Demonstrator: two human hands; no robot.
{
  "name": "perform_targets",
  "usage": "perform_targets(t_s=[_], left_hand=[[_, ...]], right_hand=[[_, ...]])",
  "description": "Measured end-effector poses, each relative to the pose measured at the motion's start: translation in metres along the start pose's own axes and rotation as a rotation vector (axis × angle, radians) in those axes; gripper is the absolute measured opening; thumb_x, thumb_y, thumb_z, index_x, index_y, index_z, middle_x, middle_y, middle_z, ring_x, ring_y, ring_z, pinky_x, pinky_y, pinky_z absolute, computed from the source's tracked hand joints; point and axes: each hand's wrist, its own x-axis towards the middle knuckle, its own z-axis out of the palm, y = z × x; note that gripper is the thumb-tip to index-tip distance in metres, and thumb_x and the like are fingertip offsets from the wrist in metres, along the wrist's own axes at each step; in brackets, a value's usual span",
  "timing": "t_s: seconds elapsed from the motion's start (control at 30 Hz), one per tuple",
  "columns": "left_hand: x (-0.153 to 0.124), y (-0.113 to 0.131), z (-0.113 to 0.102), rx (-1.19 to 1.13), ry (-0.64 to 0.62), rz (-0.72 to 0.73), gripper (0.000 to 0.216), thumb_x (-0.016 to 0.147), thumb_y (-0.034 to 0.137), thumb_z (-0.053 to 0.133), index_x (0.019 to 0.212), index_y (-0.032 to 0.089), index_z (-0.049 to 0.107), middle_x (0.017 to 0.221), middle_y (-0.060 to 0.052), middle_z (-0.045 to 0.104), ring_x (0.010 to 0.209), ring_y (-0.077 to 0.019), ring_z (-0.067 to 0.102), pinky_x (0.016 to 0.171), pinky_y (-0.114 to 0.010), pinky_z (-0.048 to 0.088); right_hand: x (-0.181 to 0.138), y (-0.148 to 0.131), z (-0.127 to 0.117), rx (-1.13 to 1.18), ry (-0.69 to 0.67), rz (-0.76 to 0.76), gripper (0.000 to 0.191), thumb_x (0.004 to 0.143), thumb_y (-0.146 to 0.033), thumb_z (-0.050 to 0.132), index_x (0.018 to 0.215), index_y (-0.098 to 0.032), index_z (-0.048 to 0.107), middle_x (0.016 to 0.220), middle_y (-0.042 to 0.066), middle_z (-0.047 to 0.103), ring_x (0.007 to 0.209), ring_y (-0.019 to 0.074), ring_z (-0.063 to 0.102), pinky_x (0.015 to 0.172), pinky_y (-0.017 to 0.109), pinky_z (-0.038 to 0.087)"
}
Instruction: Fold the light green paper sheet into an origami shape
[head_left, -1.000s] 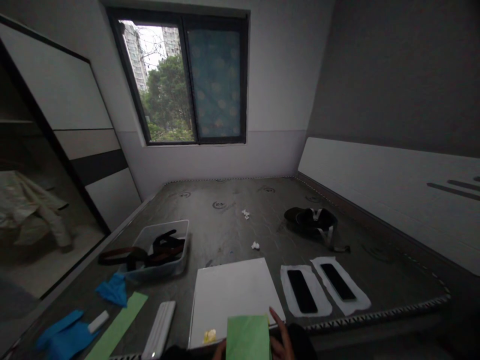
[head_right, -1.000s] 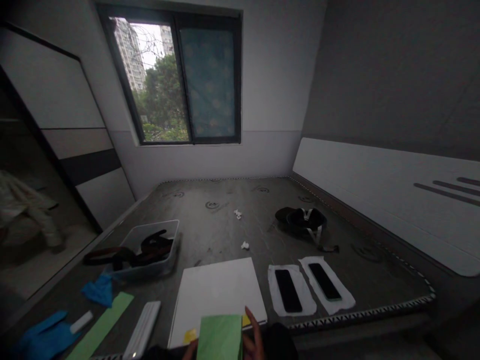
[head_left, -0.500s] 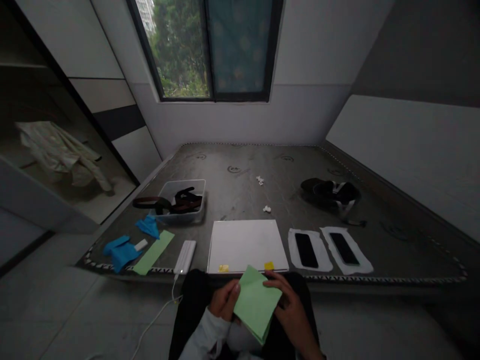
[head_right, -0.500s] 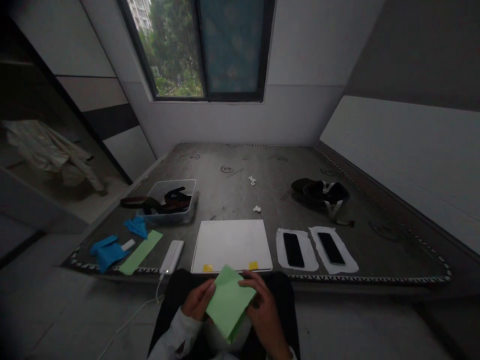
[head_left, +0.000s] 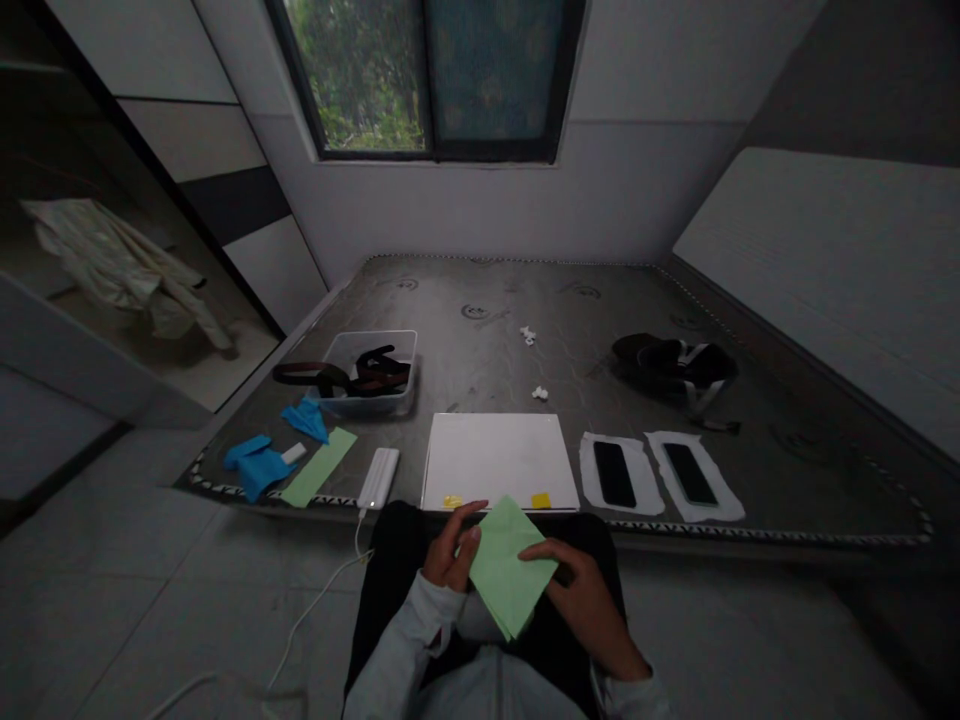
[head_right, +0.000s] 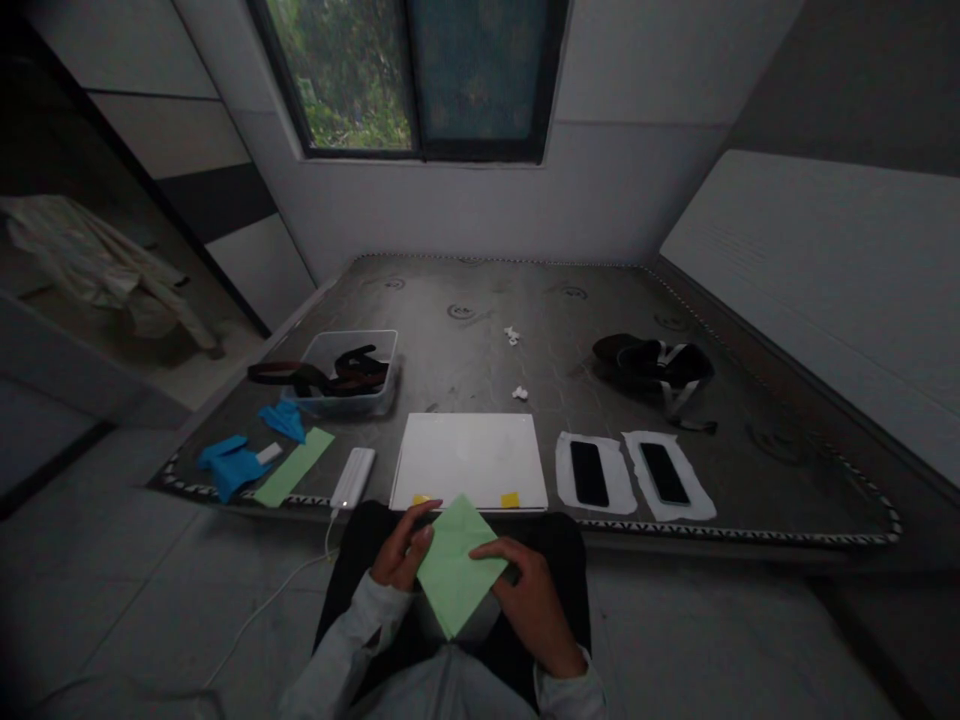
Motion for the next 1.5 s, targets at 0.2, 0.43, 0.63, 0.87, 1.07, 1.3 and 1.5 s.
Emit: perform_targets(t_s=[0.2, 0.43, 0.63, 0.87, 1.07, 1.3, 1.5], left_hand=[[-0.002, 0.004, -0.005, 0.064, 0.01, 0.059, 0.052, 0.083, 0.06, 0.044, 0.091, 0.015, 0.068, 0.08, -0.004, 0.068, 0.068, -0.0142, 0.057, 0.065, -0.025, 0.042], [0.001, -0.008, -0.002, 0.007, -0.041, 0.055, 0.053, 0.075, 0.064, 0.053, 0.09, 0.015, 0.069, 0.081, -0.006, 0.072, 0.072, -0.0182, 0.063, 0.065, -0.027, 0.048], [0.003, -0.014, 0.01, -0.141, 0.143, -0.067, 0.061, 0.072, 0.056, 0.064, 0.118, 0.018, 0.05, 0.072, -0.005, 0.074, 0.056, -0.0135, 0.064, 0.052, -0.021, 0.048], [0.001, -0.013, 0.011, -0.155, 0.066, 0.024, 0.039, 0.074, 0.056, 0.062, 0.082, 0.018, 0.055, 0.055, 0.004, 0.058, 0.046, -0.0062, 0.048, 0.046, -0.017, 0.036], [-0.006, -0.003, 0.0, 0.037, -0.151, 0.133, 0.056, 0.059, 0.051, 0.076, 0.102, 0.018, 0.062, 0.084, -0.004, 0.067, 0.057, -0.0101, 0.056, 0.05, -0.02, 0.044], [-0.002, -0.002, -0.007, 0.176, -0.113, 0.029, 0.04, 0.07, 0.047, 0.069, 0.094, 0.015, 0.068, 0.051, 0.002, 0.061, 0.041, -0.0087, 0.056, 0.043, -0.018, 0.041], [0.002, -0.01, 0.006, -0.045, 0.178, -0.058, 0.039, 0.068, 0.054, 0.067, 0.078, 0.016, 0.06, 0.06, 0.003, 0.063, 0.032, -0.0046, 0.051, 0.032, -0.014, 0.033]], right_hand=[[0.0, -0.002, -0.003, -0.086, 0.002, -0.025, 0.016, 0.074, -0.029, 0.067, 0.087, -0.022, 0.075, 0.097, 0.005, 0.073, 0.095, 0.0215, 0.065, 0.085, 0.03, 0.049], [0.005, 0.003, 0.005, 0.024, 0.161, 0.071, 0.033, 0.076, -0.05, 0.063, 0.074, -0.017, 0.067, 0.072, 0.002, 0.068, 0.066, 0.0167, 0.06, 0.057, 0.024, 0.048], [0.005, -0.005, 0.014, 0.391, 0.202, 0.115, 0.059, 0.071, -0.044, 0.072, 0.121, -0.025, 0.047, 0.083, 0.002, 0.072, 0.073, 0.019, 0.067, 0.062, 0.027, 0.052], [0.001, 0.0, 0.023, 0.389, 0.16, 0.276, 0.053, 0.065, -0.053, 0.073, 0.1, -0.013, 0.068, 0.099, 0.012, 0.075, 0.09, 0.0274, 0.068, 0.081, 0.037, 0.053], [0.003, 0.007, 0.024, 0.359, 0.271, 0.312, 0.047, 0.066, -0.054, 0.072, 0.086, -0.013, 0.071, 0.079, 0.008, 0.076, 0.072, 0.0233, 0.068, 0.064, 0.031, 0.052], [0.004, -0.002, 0.011, 0.307, 0.274, 0.255, 0.044, 0.068, -0.052, 0.071, 0.087, -0.013, 0.072, 0.083, 0.009, 0.076, 0.075, 0.0225, 0.067, 0.067, 0.03, 0.052], [0.001, -0.005, 0.014, 0.305, 0.244, 0.282, 0.046, 0.069, -0.053, 0.07, 0.093, -0.014, 0.071, 0.089, 0.009, 0.076, 0.083, 0.0262, 0.068, 0.071, 0.033, 0.053]])
